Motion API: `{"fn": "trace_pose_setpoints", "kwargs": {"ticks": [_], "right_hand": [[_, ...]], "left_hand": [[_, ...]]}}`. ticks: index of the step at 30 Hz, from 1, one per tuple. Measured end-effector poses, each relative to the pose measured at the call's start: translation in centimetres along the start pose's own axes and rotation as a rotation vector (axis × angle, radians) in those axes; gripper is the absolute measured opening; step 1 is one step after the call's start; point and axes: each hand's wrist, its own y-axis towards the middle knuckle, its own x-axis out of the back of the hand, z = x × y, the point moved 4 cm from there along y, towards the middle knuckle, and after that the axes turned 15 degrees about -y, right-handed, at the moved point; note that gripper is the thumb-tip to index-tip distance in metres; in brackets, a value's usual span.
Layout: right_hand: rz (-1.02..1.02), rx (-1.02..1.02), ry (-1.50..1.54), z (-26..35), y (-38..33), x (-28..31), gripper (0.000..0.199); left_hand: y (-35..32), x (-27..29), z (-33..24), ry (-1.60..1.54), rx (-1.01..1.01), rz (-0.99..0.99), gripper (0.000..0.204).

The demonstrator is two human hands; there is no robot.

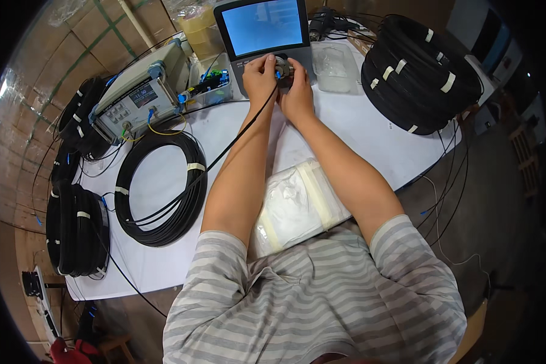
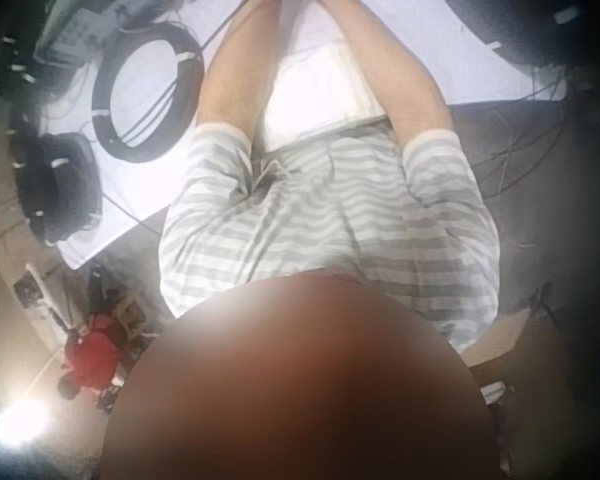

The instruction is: Inspecting a cable connector using an electronic microscope probe at a workbench.

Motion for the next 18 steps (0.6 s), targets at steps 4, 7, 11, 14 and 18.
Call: {"fn": "trace_pose_setpoints", "kwargs": {"ticks": [4, 7, 11, 14, 18], "right_hand": [[0.008, 0.01, 0.0, 0.5, -0.1, 0.1, 0.077], [-0.008, 0.034, -0.032, 0.8, -0.2, 0.1, 0.078], [-0.015, 0.049, -0.023, 0.6, -0.3, 0.2, 0.078], [0.027, 0.01, -0.006, 0.4, -0.3, 0.1, 0.079], [0.004, 0.03, -0.01, 0.6, -0.2, 0.0, 0.08]], "left_hand": [[0.1, 0.1, -0.3, 0.135, -0.118, 0.011, 0.028], [0.5, 0.3, 0.6, 0.088, -0.042, 0.031, 0.029], [0.4, 0.1, 1.0, -0.016, 0.015, 0.007, 0.024], [0.2, 0.0, 1.1, -0.037, 0.055, -0.013, 0.023], [0.4, 0.1, 0.3, 0.19, -0.139, -0.01, 0.024]]}}
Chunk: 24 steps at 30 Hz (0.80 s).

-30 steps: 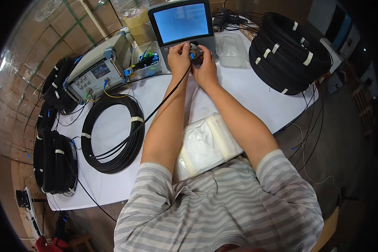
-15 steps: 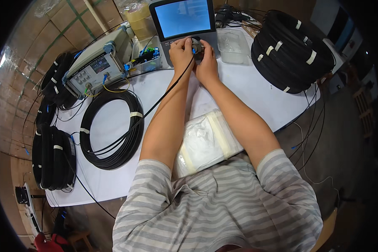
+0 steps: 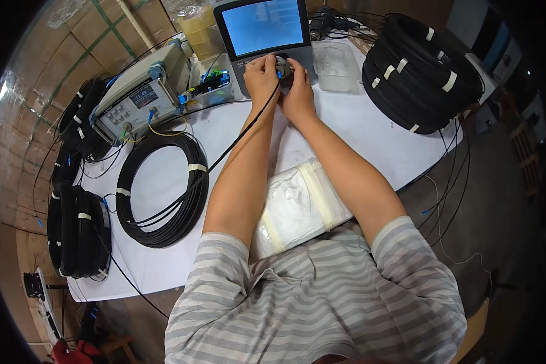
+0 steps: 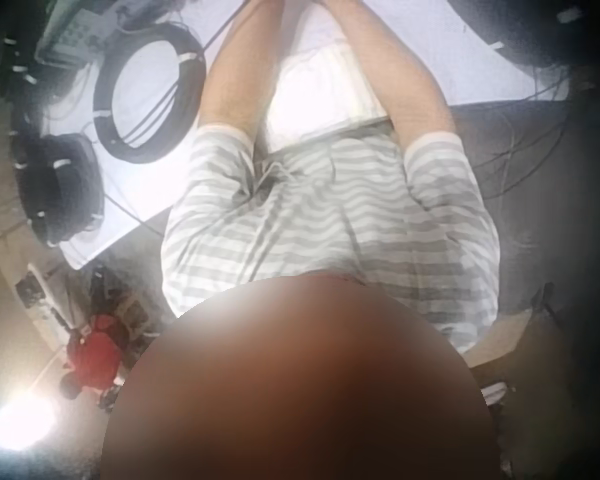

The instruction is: Inspecting a cable connector using an electronic microscope probe at a workbench.

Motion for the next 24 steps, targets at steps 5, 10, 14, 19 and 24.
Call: {"fn": "trace_pose_setpoints", "kwargs": {"ticks": [5, 10, 14, 19, 24], "right_hand": [[-0.007, 0.009, -0.022, 0.0, -0.1, 0.1, 0.081], [0.002, -0.003, -0.005, 0.0, -0.1, -0.1, 0.082], [-0.011, 0.007, -0.004, 0.1, -0.1, -0.1, 0.082], [-0.022, 0.013, -0.012, -0.2, 0.0, 0.1, 0.082], [0.004, 0.01, -0.02, 0.7, -0.2, 0.3, 0.078]], "left_hand": [[-0.2, 0.0, -0.2, -0.111, 0.101, 0.026, 0.028], [-0.2, 0.0, 0.1, -0.199, 0.193, 0.019, 0.031], [-0.4, 0.3, -0.6, -0.097, 0.108, 0.004, 0.028], [-0.4, 0.0, -0.9, -0.121, 0.137, 0.062, 0.026], [-0.2, -0.1, 0.9, -0.283, 0.261, -0.015, 0.027]]}}
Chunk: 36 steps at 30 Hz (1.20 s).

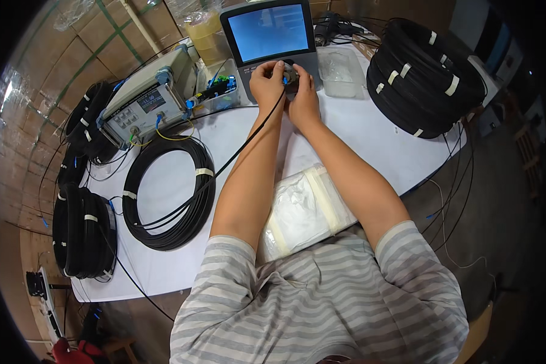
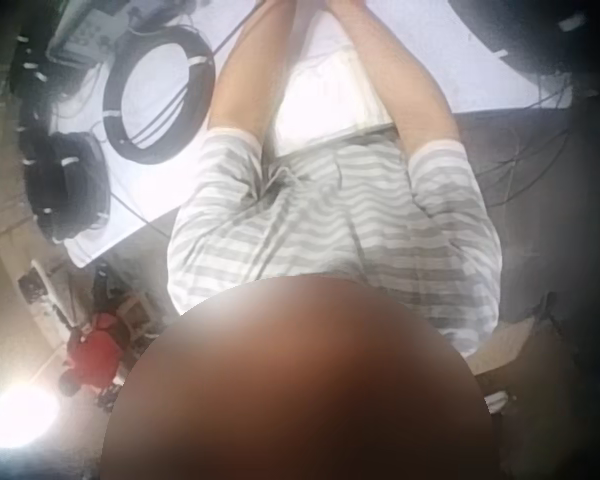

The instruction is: Inspecting a cable connector using an electronic microscope probe at a workbench.

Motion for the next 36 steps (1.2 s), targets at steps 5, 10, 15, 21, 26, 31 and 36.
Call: {"fn": "trace_pose_setpoints", "kwargs": {"ticks": [5, 10, 15, 21, 26, 31, 36], "right_hand": [[0.014, -0.024, -0.009, -0.4, -0.1, 0.0, 0.081], [0.033, -0.035, 0.02, -0.2, -0.1, -0.2, 0.081], [-0.012, -0.01, -0.021, -0.5, 0.0, -0.1, 0.081], [-0.006, -0.004, -0.016, -0.4, -0.1, -0.3, 0.08], [-0.013, 0.004, -0.006, -0.5, 0.0, -0.2, 0.081], [0.005, -0.009, 0.008, -0.2, -0.1, 0.0, 0.084], [0.023, -0.041, 0.003, -0.9, 0.0, 0.1, 0.084]], "left_hand": [[-0.5, -0.3, -0.8, 0.097, -0.15, -0.054, 0.027], [0.0, 0.0, -0.6, 0.085, -0.056, 0.026, 0.026], [-0.6, -0.5, -1.0, 0.051, -0.076, -0.026, 0.024], [-0.2, -0.1, -1.0, 0.103, -0.124, -0.001, 0.025], [0.0, -0.3, 0.2, 0.002, -0.021, 0.012, 0.023], [0.2, -0.1, 0.3, 0.096, -0.078, -0.016, 0.022], [-0.3, -0.7, -0.3, 0.074, -0.074, 0.005, 0.022]]}}
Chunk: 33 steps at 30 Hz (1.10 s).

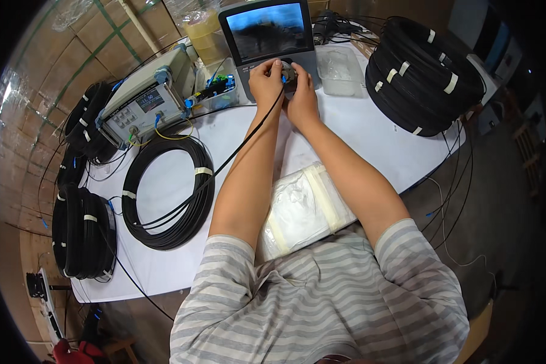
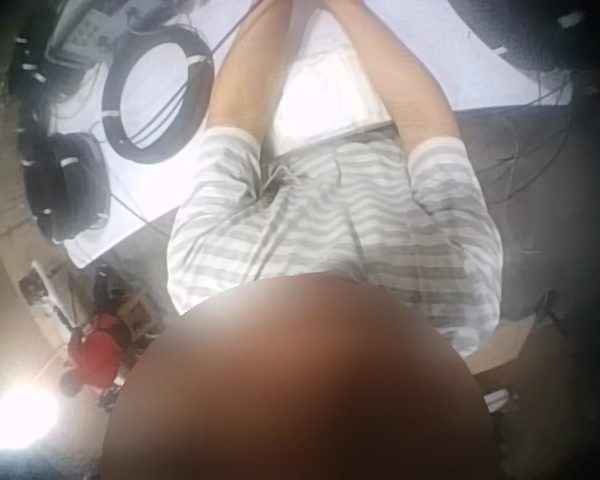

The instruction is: Inspecting a cable connector using an electronic microscope probe at a workbench.

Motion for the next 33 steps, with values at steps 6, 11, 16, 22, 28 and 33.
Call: {"fn": "trace_pose_setpoints", "kwargs": {"ticks": [6, 11, 16, 22, 28, 33], "right_hand": [[-0.015, 0.025, 0.019, 0.04, 0.03, -0.39, 0.084], [-0.026, 0.041, 0.008, 0.38, -0.1, -0.33, 0.083], [0.014, -0.001, 0.033, 0.05, -0.09, -0.31, 0.081], [-0.005, 0.019, -0.003, 0.43, -0.11, -0.28, 0.082], [0.021, 0.002, 0.027, 0.15, -0.07, -0.49, 0.08], [-0.011, 0.03, 0.018, 0.12, 0.02, -0.5, 0.081]], "left_hand": [[0.27, 0.24, 0.05, -0.011, 0.028, -0.032, 0.022], [0.62, 0.58, 0.1, 0.051, -0.013, 0.044, 0.03], [0.05, 0.24, -0.19, 0.032, -0.015, -0.009, 0.03], [0.56, 0.65, 0.15, 0.077, -0.106, 0.038, 0.03], [0.35, 0.35, 0.14, 0.052, -0.019, 0.022, 0.028], [0.48, 0.41, -0.19, 0.147, -0.067, 0.027, 0.027]]}}
